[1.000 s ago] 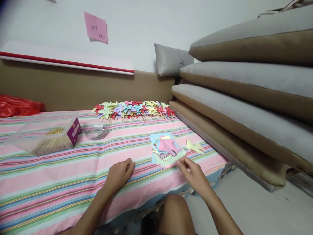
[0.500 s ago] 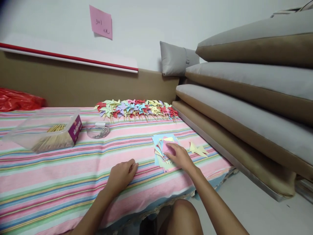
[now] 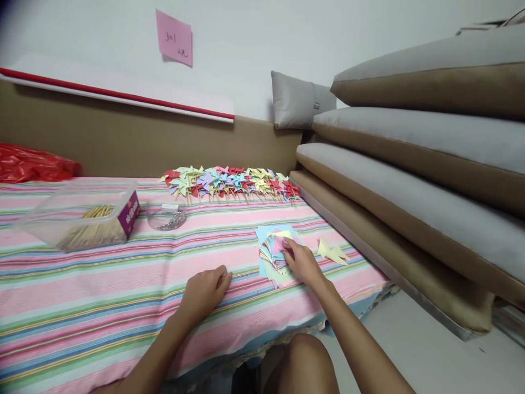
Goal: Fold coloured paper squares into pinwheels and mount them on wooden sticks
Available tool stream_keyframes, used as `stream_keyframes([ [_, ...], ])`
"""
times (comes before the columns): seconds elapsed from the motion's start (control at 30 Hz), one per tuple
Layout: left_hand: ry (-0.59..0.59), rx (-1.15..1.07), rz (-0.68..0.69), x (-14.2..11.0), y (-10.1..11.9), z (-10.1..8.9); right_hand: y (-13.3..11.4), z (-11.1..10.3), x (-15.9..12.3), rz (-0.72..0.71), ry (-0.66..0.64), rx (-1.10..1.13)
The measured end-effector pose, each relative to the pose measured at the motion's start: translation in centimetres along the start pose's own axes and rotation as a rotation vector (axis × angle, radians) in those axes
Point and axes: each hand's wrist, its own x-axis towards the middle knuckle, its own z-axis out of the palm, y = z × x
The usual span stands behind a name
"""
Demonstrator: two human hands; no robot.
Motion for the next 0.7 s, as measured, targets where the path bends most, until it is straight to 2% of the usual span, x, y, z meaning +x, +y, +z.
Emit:
stream_keyframes([
  [0.23, 0.015, -0.023, 0.007, -0.2, 0.0, -0.1, -0.5, -0.3, 0.7, 0.058, 0.142, -0.028],
  [0.33, 0.018, -0.039, 0.008, -0.2, 0.0, -0.2, -0.9, -2.1, 1.2, 0.104, 0.262, -0.029],
  [0.47, 0.014, -0.07, 0.017, -0.2, 0.2, -0.6, -1.6, -5.9, 1.6, 0.164, 0.469, 0.017],
  [0.6, 0.027, -0.14, 0.021, -0.1, 0.9, -1.8, -4.1, -8.1, 1.9, 0.161, 0.647, 0.175],
  [0.63, 0.037, -0.154, 0.012, -0.1, 1.2, -2.1, -5.2, -8.1, 2.1, 0.147, 0.646, 0.238],
  [0.7, 0.085, -0.262, -0.025, -0.2, 1.5, -2.9, -7.9, -7.3, 3.0, 0.103, 0.56, 0.436],
])
